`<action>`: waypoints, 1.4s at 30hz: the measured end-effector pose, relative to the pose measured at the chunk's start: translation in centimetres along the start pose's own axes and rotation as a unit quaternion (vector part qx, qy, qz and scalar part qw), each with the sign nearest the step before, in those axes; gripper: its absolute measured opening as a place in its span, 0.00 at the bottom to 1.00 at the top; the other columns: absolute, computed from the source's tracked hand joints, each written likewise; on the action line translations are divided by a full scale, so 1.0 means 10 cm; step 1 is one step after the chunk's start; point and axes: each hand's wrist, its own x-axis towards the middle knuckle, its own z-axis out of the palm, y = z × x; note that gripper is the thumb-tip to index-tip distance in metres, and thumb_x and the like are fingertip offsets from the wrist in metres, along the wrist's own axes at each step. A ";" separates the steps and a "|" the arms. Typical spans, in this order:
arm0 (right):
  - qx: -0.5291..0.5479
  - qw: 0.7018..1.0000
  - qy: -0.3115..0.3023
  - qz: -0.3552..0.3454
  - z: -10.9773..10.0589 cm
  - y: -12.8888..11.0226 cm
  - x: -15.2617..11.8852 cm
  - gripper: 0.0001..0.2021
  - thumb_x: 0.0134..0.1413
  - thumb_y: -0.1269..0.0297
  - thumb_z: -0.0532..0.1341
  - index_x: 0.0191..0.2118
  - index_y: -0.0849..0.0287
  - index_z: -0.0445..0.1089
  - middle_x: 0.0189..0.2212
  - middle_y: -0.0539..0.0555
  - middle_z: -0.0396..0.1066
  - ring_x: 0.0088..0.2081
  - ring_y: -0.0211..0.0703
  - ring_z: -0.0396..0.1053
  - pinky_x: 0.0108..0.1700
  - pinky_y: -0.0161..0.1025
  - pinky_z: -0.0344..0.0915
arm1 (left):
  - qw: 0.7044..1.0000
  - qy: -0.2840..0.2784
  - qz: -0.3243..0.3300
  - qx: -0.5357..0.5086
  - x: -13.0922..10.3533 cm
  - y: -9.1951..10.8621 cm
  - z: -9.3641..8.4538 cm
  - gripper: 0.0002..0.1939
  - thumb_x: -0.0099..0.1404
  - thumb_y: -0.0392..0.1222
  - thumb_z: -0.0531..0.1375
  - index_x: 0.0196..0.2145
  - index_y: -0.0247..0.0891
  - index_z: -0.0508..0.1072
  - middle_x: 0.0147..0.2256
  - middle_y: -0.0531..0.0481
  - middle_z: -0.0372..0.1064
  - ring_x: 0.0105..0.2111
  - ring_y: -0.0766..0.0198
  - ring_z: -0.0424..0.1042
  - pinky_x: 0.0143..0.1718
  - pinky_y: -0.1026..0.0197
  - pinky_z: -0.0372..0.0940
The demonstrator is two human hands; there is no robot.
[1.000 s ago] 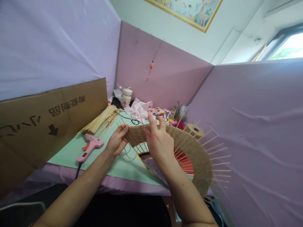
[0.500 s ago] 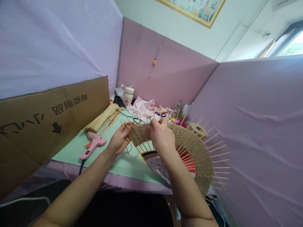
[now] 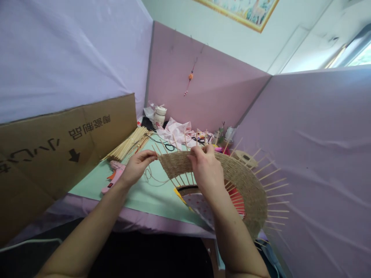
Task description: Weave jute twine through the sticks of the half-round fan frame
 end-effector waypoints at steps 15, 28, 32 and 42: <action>-0.003 1.000 -0.004 0.014 -0.01 0.00 0.05 0.11 0.62 0.58 0.54 0.45 0.53 0.70 0.43 0.55 0.62 0.32 0.40 0.66 0.35 0.38 0.61 | 0.994 -0.023 0.039 0.104 0.09 0.04 0.01 0.08 0.60 0.43 0.59 0.31 0.37 0.75 0.29 0.50 0.73 0.30 0.64 0.70 0.35 0.61 0.65; -0.018 1.000 -0.015 0.014 0.01 -0.02 0.04 0.11 0.62 0.57 0.54 0.46 0.52 0.70 0.44 0.55 0.62 0.31 0.40 0.67 0.33 0.38 0.59 | 0.987 -0.035 -0.105 -0.117 0.14 0.26 -0.04 0.09 0.54 0.41 0.65 0.34 0.36 0.74 0.31 0.50 0.76 0.32 0.65 0.74 0.38 0.62 0.68; -0.029 0.999 -0.022 0.016 0.02 -0.03 0.05 0.12 0.62 0.56 0.54 0.47 0.51 0.69 0.44 0.55 0.62 0.31 0.40 0.67 0.32 0.37 0.58 | 0.994 -0.025 -0.062 -0.086 0.14 0.28 -0.03 0.13 0.53 0.42 0.67 0.36 0.37 0.73 0.29 0.51 0.75 0.31 0.66 0.73 0.36 0.63 0.67; -0.052 0.998 -0.035 0.012 0.05 -0.02 0.05 0.13 0.63 0.55 0.53 0.48 0.50 0.68 0.44 0.55 0.61 0.29 0.40 0.67 0.30 0.37 0.56 | 0.968 0.049 -0.184 -0.165 0.13 0.32 0.11 0.13 0.42 0.38 0.70 0.27 0.33 0.74 0.28 0.52 0.71 0.27 0.72 0.67 0.31 0.67 0.61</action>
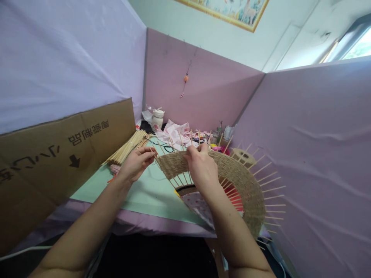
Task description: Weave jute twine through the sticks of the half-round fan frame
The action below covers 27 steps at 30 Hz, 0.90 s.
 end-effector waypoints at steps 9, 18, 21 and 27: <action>-0.009 1.000 -0.017 0.007 -0.01 -0.03 0.00 0.13 0.63 0.55 0.53 0.49 0.50 0.68 0.45 0.55 0.61 0.30 0.39 0.67 0.30 0.36 0.56 | 0.970 0.037 0.220 0.097 -0.02 -0.14 -0.01 0.31 0.51 0.35 0.65 0.53 0.42 0.62 0.36 0.50 0.74 0.31 0.68 0.73 0.35 0.63 0.66; -0.002 1.000 -0.003 -0.004 -0.01 -0.01 -0.01 0.13 0.62 0.55 0.53 0.48 0.51 0.68 0.44 0.55 0.61 0.28 0.37 0.65 0.29 0.36 0.55 | 0.915 -0.059 0.291 0.272 -0.01 0.06 -0.11 0.28 0.58 0.38 0.61 0.57 0.43 0.66 0.46 0.46 0.73 0.32 0.68 0.72 0.41 0.62 0.67; 0.009 1.000 -0.001 -0.013 0.00 0.00 -0.03 0.12 0.62 0.56 0.54 0.47 0.51 0.69 0.44 0.55 0.61 0.27 0.37 0.64 0.30 0.36 0.55 | 0.906 -0.096 0.266 0.316 0.06 0.26 -0.16 0.18 0.59 0.41 0.61 0.47 0.41 0.76 0.44 0.46 0.75 0.32 0.66 0.73 0.36 0.63 0.66; 0.037 0.999 0.003 -0.023 -0.02 -0.01 -0.07 0.12 0.62 0.57 0.54 0.46 0.52 0.69 0.43 0.55 0.61 0.28 0.37 0.63 0.31 0.37 0.56 | 0.937 -0.252 0.062 0.232 0.37 0.54 -0.20 0.14 0.59 0.47 0.59 0.34 0.36 0.80 0.35 0.41 0.78 0.32 0.59 0.75 0.34 0.60 0.68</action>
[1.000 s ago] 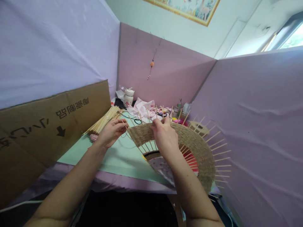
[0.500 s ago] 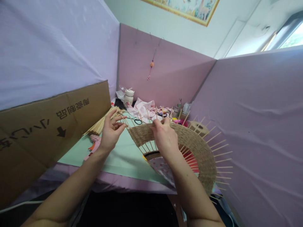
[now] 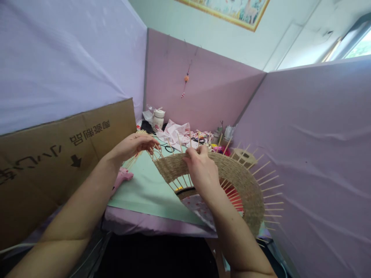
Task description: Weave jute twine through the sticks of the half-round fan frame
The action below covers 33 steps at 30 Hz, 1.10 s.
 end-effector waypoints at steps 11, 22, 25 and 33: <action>0.004 1.000 0.005 0.000 0.00 0.00 -0.03 0.11 0.62 0.57 0.55 0.46 0.52 0.69 0.43 0.55 0.61 0.29 0.37 0.63 0.32 0.36 0.55 | 0.989 -0.129 -0.074 -0.019 0.28 0.18 0.00 0.20 0.61 0.56 0.58 0.34 0.37 0.81 0.36 0.38 0.78 0.38 0.54 0.77 0.39 0.56 0.70; -0.008 1.000 -0.008 0.006 0.01 -0.02 -0.01 0.12 0.62 0.56 0.54 0.47 0.51 0.69 0.45 0.55 0.61 0.28 0.37 0.64 0.31 0.35 0.55 | 0.981 -0.073 0.084 0.157 0.07 0.52 0.10 0.07 0.49 0.37 0.68 0.30 0.41 0.82 0.33 0.46 0.78 0.37 0.57 0.76 0.42 0.58 0.69; -0.012 1.000 -0.008 0.000 0.01 -0.03 -0.02 0.12 0.62 0.56 0.54 0.47 0.51 0.68 0.44 0.54 0.61 0.27 0.36 0.62 0.30 0.35 0.53 | 0.981 -0.046 0.105 0.153 0.08 0.49 0.14 0.08 0.52 0.37 0.66 0.32 0.39 0.82 0.35 0.45 0.78 0.38 0.57 0.76 0.43 0.58 0.69; -0.008 1.000 -0.016 -0.012 0.00 -0.04 -0.05 0.11 0.62 0.56 0.54 0.46 0.50 0.68 0.44 0.54 0.61 0.26 0.35 0.60 0.29 0.34 0.50 | 0.984 -0.017 0.108 0.144 0.15 0.63 0.22 0.09 0.46 0.33 0.68 0.28 0.40 0.81 0.31 0.47 0.77 0.37 0.56 0.75 0.42 0.58 0.68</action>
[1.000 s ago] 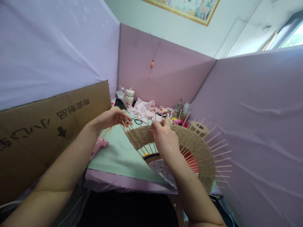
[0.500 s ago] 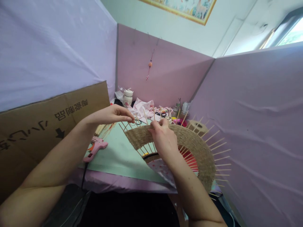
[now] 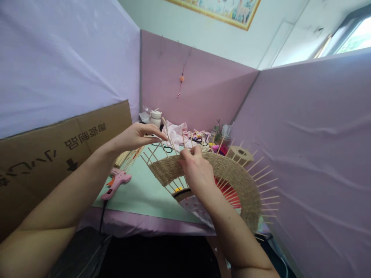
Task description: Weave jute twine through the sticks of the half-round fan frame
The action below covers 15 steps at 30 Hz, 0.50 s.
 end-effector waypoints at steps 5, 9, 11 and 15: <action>0.016 1.000 -0.002 -0.016 0.00 -0.01 -0.02 0.11 0.62 0.57 0.54 0.46 0.50 0.68 0.43 0.53 0.61 0.27 0.35 0.62 0.31 0.34 0.53 | 0.989 -0.138 -0.060 -0.006 0.23 -0.06 -0.02 0.06 0.46 0.34 0.68 0.24 0.43 0.80 0.29 0.48 0.78 0.35 0.56 0.76 0.39 0.58 0.69; 0.049 0.998 0.003 -0.039 -0.04 -0.01 -0.06 0.10 0.61 0.59 0.55 0.45 0.51 0.69 0.42 0.53 0.61 0.31 0.38 0.65 0.34 0.35 0.57 | 0.955 -0.234 -0.163 -0.084 0.36 -0.20 0.06 0.03 0.48 0.38 0.66 0.24 0.41 0.80 0.31 0.43 0.78 0.35 0.53 0.77 0.34 0.57 0.70; 0.062 0.997 0.013 -0.041 -0.06 0.01 -0.09 0.09 0.61 0.60 0.56 0.45 0.52 0.70 0.42 0.53 0.61 0.33 0.39 0.66 0.35 0.35 0.59 | 0.934 -0.256 -0.202 -0.144 0.38 -0.29 0.14 0.05 0.48 0.40 0.65 0.24 0.40 0.81 0.32 0.41 0.78 0.34 0.53 0.76 0.32 0.56 0.69; 0.082 0.995 0.049 -0.027 -0.10 0.08 -0.11 0.10 0.61 0.61 0.56 0.44 0.53 0.71 0.42 0.54 0.63 0.35 0.41 0.67 0.36 0.37 0.61 | 0.907 -0.249 -0.216 -0.262 0.38 -0.50 0.40 0.08 0.50 0.42 0.64 0.26 0.36 0.81 0.30 0.41 0.78 0.30 0.58 0.75 0.33 0.58 0.68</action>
